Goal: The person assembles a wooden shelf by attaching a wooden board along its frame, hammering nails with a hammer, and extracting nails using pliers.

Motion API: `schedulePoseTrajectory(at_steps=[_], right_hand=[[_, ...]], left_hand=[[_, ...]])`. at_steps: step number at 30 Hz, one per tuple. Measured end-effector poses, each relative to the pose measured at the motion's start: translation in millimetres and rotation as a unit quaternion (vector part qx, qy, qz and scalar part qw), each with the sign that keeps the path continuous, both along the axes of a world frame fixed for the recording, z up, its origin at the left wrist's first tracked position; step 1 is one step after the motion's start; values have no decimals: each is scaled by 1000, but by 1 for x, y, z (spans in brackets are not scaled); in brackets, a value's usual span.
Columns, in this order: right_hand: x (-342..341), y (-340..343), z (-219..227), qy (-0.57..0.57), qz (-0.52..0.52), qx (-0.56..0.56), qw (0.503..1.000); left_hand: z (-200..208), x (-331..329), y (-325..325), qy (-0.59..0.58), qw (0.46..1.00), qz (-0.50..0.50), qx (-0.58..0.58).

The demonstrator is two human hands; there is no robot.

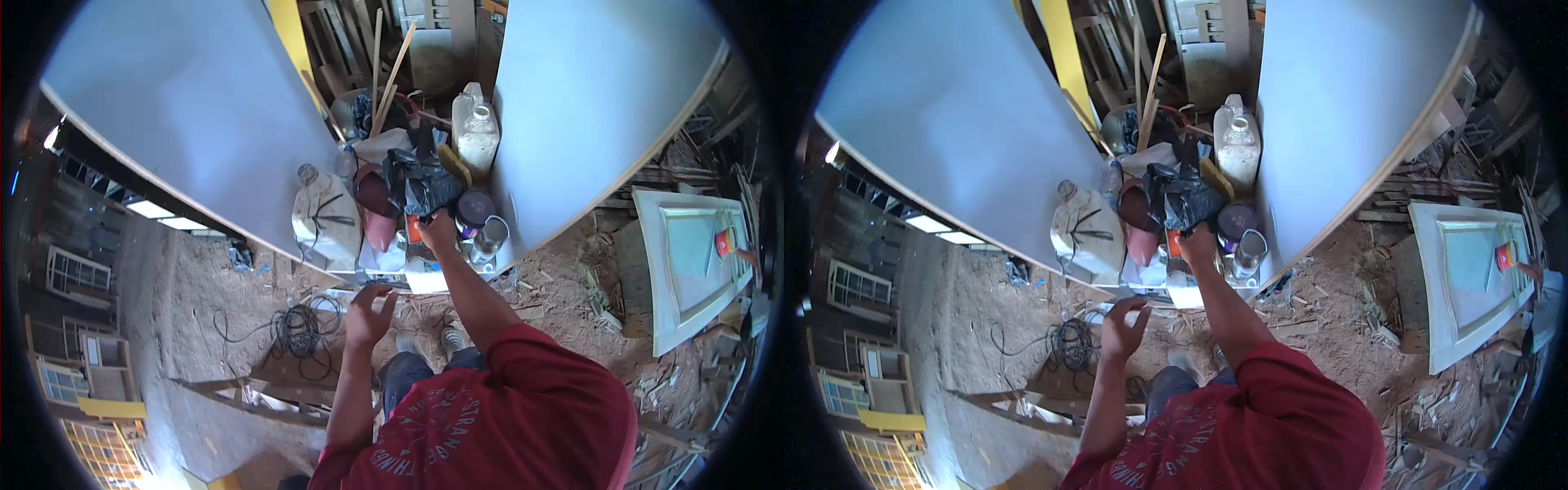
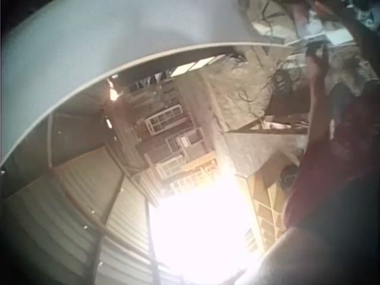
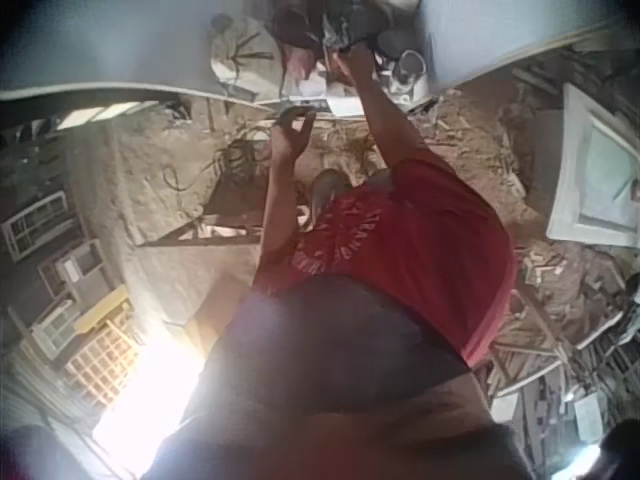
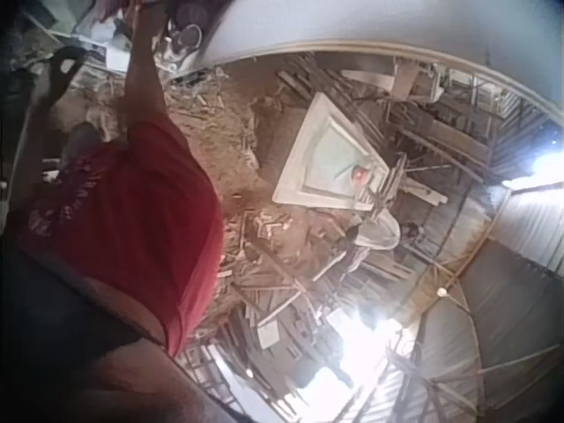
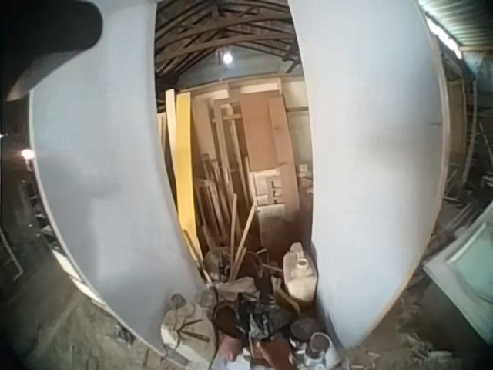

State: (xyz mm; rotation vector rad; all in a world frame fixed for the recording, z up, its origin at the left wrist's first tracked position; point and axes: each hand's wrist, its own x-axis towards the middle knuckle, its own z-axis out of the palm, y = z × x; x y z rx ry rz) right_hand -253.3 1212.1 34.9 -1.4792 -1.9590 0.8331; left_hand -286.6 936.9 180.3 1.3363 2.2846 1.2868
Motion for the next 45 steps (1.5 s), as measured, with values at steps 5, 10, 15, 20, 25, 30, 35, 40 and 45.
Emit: schedulePoseTrajectory(at_steps=[5, 10, 15, 20, 25, 30, 35, 40, 45], right_hand=[[-5, 19, -30, 0, -3, -22, 1000], [0, 27, -22, 139, 70, -167, 974], [29, 22, -1, 242, 105, -349, 899], [24, 14, 24, 357, 82, -422, 829], [33, 15, 13, 295, 10, -329, 897], [48, 3, 12, 176, 58, 118, 976], [84, -49, 84, 54, 92, -229, 968], [139, -100, 141, 82, 204, 4, 976], [191, -123, 217, 235, 143, -372, 886]], left_hand=[[-60, -51, 125, 10, 998, -63, 20], [-117, -79, 202, 15, 998, -2, -55], [-124, -101, 210, -165, 976, -95, -102], [-94, -109, 201, -101, 988, -111, -36], [-27, -110, 191, -94, 994, -42, 41], [-27, -113, 208, -130, 991, 5, 36], [-63, -131, 236, -146, 987, 28, 55], [-73, -148, 227, -45, 994, 30, -94], [-51, -123, 159, -174, 983, -46, -42]])
